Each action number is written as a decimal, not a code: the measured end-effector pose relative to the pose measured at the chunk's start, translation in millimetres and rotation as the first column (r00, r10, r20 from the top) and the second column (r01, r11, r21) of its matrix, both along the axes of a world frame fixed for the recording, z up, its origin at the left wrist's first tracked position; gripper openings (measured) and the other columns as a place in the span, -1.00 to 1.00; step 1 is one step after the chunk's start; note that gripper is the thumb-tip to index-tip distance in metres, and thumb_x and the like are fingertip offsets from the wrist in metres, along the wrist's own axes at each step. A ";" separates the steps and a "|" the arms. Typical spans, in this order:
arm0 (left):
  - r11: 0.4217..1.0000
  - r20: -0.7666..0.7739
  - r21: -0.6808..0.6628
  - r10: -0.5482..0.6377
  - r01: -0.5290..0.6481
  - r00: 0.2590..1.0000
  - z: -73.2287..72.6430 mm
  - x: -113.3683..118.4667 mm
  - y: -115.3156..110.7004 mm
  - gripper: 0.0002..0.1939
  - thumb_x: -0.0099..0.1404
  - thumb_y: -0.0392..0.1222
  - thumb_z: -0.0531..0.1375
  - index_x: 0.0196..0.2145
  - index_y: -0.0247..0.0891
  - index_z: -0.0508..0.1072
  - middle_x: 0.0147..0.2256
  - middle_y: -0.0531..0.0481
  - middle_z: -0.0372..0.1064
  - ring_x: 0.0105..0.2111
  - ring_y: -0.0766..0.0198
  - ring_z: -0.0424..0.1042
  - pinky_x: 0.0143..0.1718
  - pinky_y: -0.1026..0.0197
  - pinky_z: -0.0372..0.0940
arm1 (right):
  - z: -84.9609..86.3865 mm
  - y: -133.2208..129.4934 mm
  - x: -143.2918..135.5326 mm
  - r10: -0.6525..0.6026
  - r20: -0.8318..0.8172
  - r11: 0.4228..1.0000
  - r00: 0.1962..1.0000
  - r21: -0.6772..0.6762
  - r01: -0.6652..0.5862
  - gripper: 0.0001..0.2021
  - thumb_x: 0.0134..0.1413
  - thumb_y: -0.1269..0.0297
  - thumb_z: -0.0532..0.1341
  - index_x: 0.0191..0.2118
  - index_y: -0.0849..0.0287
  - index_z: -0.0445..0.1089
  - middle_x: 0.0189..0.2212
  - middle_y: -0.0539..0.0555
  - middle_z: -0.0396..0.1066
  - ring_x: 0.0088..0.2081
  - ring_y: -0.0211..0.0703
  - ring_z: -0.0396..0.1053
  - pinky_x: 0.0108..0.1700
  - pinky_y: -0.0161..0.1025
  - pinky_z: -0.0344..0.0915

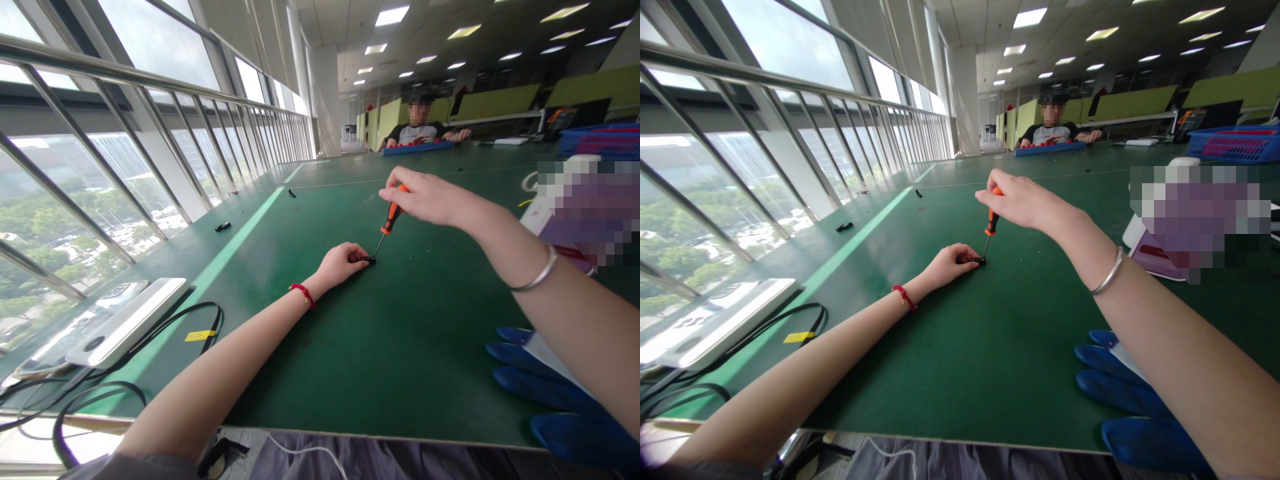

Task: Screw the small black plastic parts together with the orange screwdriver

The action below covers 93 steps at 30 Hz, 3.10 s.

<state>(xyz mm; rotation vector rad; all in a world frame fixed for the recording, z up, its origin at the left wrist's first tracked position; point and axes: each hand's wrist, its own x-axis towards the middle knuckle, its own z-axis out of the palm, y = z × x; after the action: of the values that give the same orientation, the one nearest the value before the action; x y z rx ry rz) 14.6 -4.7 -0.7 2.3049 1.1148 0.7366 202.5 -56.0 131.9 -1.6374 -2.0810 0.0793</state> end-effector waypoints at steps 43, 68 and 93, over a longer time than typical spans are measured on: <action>1.000 -0.009 0.006 0.012 -0.012 1.000 0.3 0.2 0.3 -0.80 0.14 -0.15 0.24 -0.30 -0.29 0.53 -0.35 -0.01 0.40 -0.41 0.33 0.31 -0.38 0.30 0.23 | 0.3 1.9 4.2 -0.019 0.053 0.998 0.998 0.058 0.016 -0.71 -0.03 0.16 0.14 -0.14 0.08 0.30 -0.47 0.02 0.34 -0.50 -0.19 0.21 -0.45 -0.25 0.01; 1.000 -0.009 0.025 0.001 0.000 1.000 -0.3 0.2 0.3 -0.80 0.15 -0.17 0.23 -0.28 -0.29 0.53 -0.33 -0.01 0.42 -0.39 0.32 0.32 -0.36 0.29 0.24 | 0.9 -0.4 0.3 -0.005 0.070 0.999 0.998 0.040 0.003 -0.79 0.02 0.09 0.11 -0.30 0.10 0.32 -0.50 0.02 0.31 -0.49 -0.18 0.19 -0.44 -0.24 0.00; 1.000 -0.013 0.021 -0.009 0.009 1.000 0.1 -0.4 -0.4 -0.80 0.16 -0.15 0.22 -0.28 -0.28 0.53 -0.32 -0.02 0.41 -0.38 0.32 0.32 -0.37 0.29 0.23 | 1.1 -0.6 0.8 0.031 0.045 0.999 0.999 -0.014 -0.030 -0.66 0.13 -0.01 0.00 -0.39 0.11 0.35 -0.51 0.04 0.35 -0.53 -0.21 0.17 -0.45 -0.22 0.00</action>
<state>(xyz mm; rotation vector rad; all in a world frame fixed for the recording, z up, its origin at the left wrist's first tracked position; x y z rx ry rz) 14.2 -5.1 -0.6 2.3338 1.1065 0.7347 203.2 -56.6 132.9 -1.6300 -2.1442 0.0675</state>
